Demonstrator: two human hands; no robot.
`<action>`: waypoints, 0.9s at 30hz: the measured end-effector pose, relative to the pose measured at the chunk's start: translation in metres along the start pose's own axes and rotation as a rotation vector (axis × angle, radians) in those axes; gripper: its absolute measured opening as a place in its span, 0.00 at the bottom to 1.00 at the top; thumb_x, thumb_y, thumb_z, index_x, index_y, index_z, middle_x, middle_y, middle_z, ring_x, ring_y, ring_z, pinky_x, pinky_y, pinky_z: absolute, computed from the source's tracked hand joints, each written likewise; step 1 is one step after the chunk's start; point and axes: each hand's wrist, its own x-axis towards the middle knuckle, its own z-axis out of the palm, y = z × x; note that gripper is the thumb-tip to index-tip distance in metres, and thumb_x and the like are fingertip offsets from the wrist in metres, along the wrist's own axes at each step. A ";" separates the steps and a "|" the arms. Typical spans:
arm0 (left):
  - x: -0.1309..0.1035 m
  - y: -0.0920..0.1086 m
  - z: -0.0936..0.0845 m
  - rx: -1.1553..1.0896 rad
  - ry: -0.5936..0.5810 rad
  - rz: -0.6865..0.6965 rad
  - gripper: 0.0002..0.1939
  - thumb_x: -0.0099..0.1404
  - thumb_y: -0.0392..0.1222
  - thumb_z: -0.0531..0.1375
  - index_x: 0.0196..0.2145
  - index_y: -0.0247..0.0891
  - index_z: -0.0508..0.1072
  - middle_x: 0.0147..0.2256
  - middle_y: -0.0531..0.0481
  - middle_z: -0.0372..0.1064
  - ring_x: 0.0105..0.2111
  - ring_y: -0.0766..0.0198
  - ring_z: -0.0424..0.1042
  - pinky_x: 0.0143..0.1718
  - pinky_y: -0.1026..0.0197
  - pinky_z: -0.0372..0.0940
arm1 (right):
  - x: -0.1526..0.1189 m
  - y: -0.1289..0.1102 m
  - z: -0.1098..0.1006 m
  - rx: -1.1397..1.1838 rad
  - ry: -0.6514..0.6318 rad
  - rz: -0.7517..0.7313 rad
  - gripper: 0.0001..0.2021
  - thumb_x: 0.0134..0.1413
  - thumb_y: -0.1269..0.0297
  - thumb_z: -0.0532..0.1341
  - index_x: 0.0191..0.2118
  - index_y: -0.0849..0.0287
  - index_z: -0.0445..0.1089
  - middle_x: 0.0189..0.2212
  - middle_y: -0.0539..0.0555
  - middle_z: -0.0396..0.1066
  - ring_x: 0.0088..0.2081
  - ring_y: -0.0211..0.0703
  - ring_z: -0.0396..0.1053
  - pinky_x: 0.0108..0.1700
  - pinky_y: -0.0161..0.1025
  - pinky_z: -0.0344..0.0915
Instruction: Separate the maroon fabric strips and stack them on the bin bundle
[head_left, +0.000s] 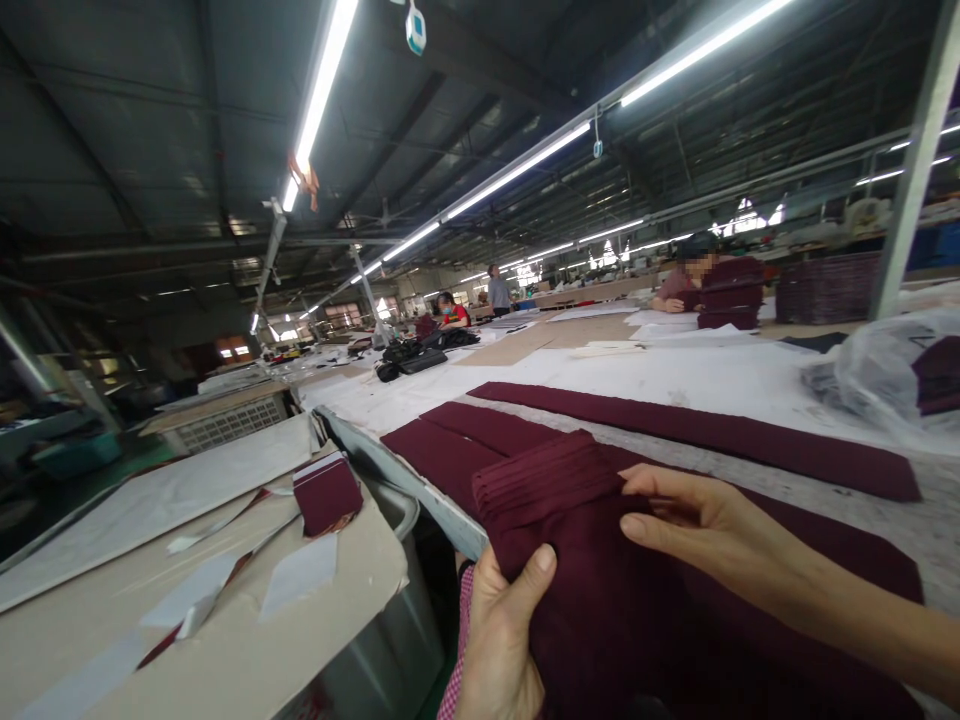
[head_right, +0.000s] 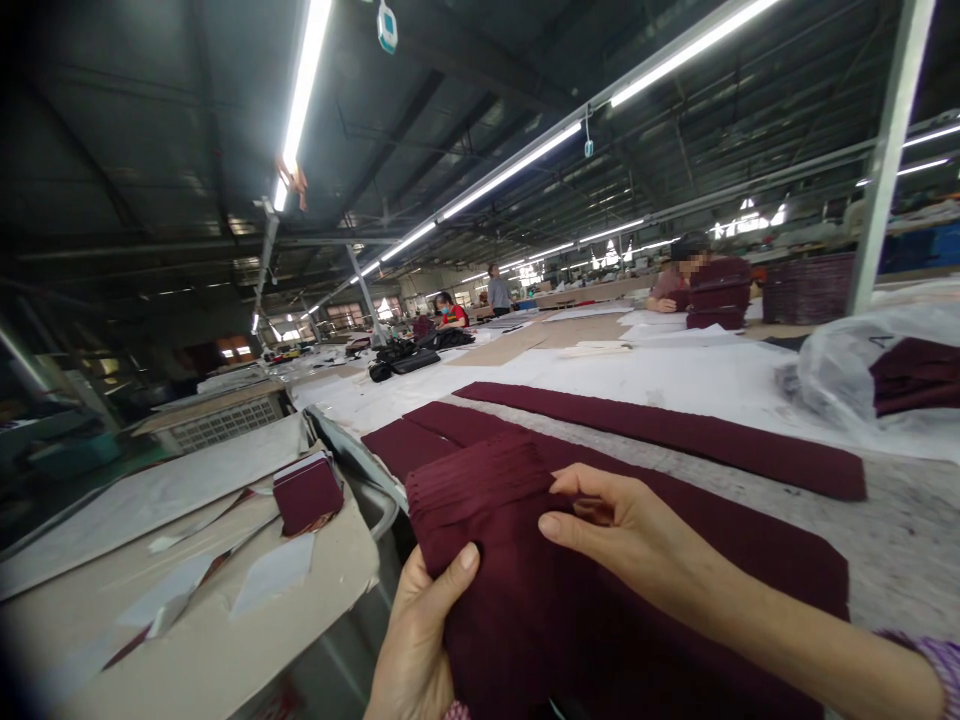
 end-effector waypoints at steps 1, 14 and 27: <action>0.001 0.000 0.000 -0.002 0.004 0.002 0.14 0.52 0.33 0.75 0.37 0.42 0.83 0.38 0.43 0.82 0.46 0.51 0.80 0.58 0.47 0.69 | 0.000 0.001 0.000 0.005 -0.017 0.024 0.24 0.42 0.41 0.74 0.27 0.57 0.68 0.27 0.50 0.65 0.29 0.43 0.63 0.31 0.38 0.64; 0.004 -0.006 -0.003 0.050 0.023 -0.003 0.17 0.50 0.37 0.76 0.40 0.40 0.83 0.40 0.43 0.82 0.46 0.49 0.80 0.58 0.47 0.69 | -0.002 0.006 0.000 -0.141 -0.016 0.040 0.18 0.52 0.47 0.64 0.27 0.56 0.64 0.25 0.49 0.62 0.27 0.41 0.58 0.28 0.38 0.57; 0.001 0.005 -0.006 0.051 -0.010 -0.002 0.15 0.49 0.33 0.76 0.37 0.40 0.84 0.36 0.43 0.82 0.43 0.48 0.81 0.56 0.45 0.71 | -0.002 -0.002 0.000 -0.076 -0.048 -0.041 0.15 0.48 0.53 0.68 0.39 0.54 0.72 0.36 0.51 0.74 0.37 0.48 0.72 0.41 0.41 0.70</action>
